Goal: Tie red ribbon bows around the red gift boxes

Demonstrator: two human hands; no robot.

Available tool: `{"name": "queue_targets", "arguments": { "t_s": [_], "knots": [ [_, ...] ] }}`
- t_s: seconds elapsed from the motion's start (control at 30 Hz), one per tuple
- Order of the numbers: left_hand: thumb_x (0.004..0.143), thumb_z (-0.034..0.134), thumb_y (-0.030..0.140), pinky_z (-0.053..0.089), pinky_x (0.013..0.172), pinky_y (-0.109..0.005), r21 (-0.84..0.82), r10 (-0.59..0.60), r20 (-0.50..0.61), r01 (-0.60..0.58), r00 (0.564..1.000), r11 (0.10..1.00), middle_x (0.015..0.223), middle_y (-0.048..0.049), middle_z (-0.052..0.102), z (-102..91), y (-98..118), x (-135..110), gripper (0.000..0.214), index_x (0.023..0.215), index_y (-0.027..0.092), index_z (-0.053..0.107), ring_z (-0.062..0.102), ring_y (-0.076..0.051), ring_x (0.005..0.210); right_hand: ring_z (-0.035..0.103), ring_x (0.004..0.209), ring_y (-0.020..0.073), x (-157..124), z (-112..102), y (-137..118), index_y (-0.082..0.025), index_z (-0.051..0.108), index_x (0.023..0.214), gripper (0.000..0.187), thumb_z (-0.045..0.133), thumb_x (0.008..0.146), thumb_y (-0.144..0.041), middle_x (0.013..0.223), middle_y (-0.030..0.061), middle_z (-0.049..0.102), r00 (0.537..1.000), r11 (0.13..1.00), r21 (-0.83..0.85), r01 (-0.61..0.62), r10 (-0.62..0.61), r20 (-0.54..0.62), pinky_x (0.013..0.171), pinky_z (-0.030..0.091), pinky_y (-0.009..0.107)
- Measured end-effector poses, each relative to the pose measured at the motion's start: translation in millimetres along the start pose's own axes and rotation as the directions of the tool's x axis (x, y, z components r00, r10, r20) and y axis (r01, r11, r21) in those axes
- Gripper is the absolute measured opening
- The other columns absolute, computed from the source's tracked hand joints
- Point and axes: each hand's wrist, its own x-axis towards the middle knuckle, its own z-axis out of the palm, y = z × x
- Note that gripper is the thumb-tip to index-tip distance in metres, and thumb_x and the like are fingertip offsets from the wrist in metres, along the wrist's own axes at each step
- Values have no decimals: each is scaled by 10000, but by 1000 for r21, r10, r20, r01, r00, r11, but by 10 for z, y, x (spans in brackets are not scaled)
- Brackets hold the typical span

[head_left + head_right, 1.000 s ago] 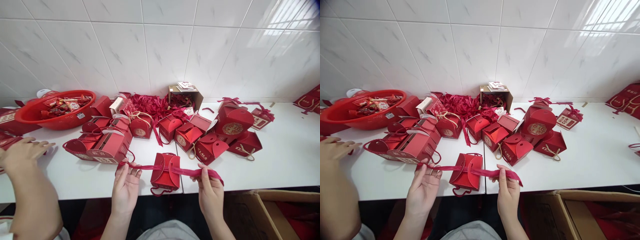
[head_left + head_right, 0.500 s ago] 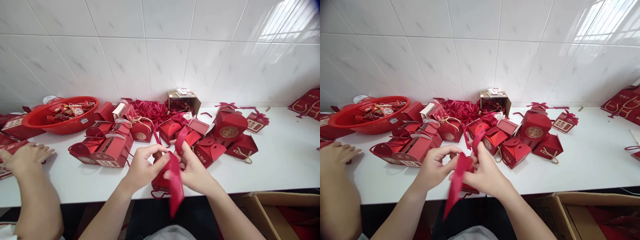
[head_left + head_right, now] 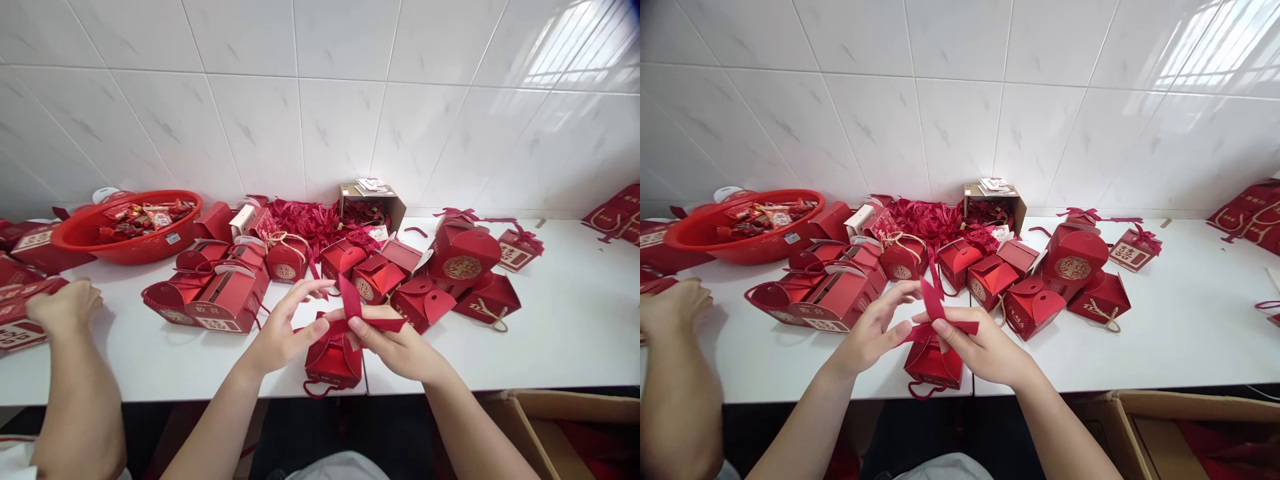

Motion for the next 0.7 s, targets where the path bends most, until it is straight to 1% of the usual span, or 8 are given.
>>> {"name": "queue_targets", "arguments": {
  "t_s": [0.1, 0.23, 0.3, 0.37, 0.47, 0.53, 0.63, 0.7],
  "knots": [
    [799, 683, 263, 439, 958, -347, 47, 122, -33, -121, 992, 992, 1146, -75, 589, 22, 27, -2, 180, 976, 241, 702, 555, -214, 1079, 503, 625, 100, 21, -17, -29, -154, 697, 952, 328, 447, 965, -366, 677, 6, 563, 997, 999, -53, 2, 2, 80, 617, 415, 238],
    [790, 686, 183, 482, 840, -347, 200, 358, -216, -318, 908, 927, 1000, -50, 611, 27, 49, -31, 120, 835, 273, 750, 576, -189, 930, 512, 539, 101, 12, 7, 63, -160, 632, 1148, 415, 400, 967, -452, 664, 17, 602, 990, 955, 265, -131, 110, 93, 538, 399, 239],
    [761, 703, 172, 467, 860, -390, 361, 496, -153, -419, 855, 833, 1002, -51, 621, 0, 14, -56, 214, 890, 335, 755, 540, -213, 957, 512, 509, 104, 19, 10, 111, -153, 610, 1196, 453, 425, 949, -484, 617, 10, 587, 984, 873, 455, -175, 175, 43, 508, 376, 234],
    [727, 710, 148, 426, 914, -436, 487, 536, -34, -454, 844, 746, 1067, -58, 626, -24, -42, -83, 283, 888, 376, 758, 499, -245, 1021, 511, 506, 97, 45, 0, 127, -163, 637, 1142, 410, 497, 918, -476, 664, 16, 598, 972, 784, 594, -183, 233, -8, 492, 365, 225],
    [731, 667, 158, 341, 1002, -491, 433, 437, 10, -398, 900, 809, 1226, -58, 574, -26, -135, -108, 260, 854, 365, 764, 451, -284, 1131, 542, 558, 96, 86, -18, 98, -179, 662, 948, 319, 525, 903, -463, 774, 19, 603, 960, 726, 666, -171, 274, -52, 544, 423, 235],
    [786, 601, 236, 325, 1025, -484, 211, 319, -80, -296, 944, 932, 1285, -55, 534, -10, -182, -88, 209, 901, 333, 747, 443, -289, 1183, 568, 614, 117, 86, -17, 55, -175, 635, 858, 367, 451, 933, -483, 748, 18, 588, 961, 817, 556, -151, 254, -111, 615, 461, 260],
    [910, 411, 361, 368, 993, -417, -155, -5, -146, -18, 989, 988, 1203, -74, 591, 23, -194, 7, 313, 1060, 274, 671, 502, -253, 1154, 578, 719, 152, 49, 8, -32, -177, 613, 844, 374, 366, 975, -426, 773, 39, 594, 983, 997, 67, -49, 60, -174, 684, 466, 286],
    [957, 279, 414, 387, 969, -386, -232, -223, -10, 214, 975, 949, 1029, -74, 660, 53, -157, 78, 439, 1030, 226, 669, 563, -227, 1049, 570, 783, 171, 24, 27, -89, -182, 603, 856, 312, 361, 983, -332, 830, 57, 611, 991, 954, -284, 94, -118, -67, 731, 454, 312]
  ]
}}
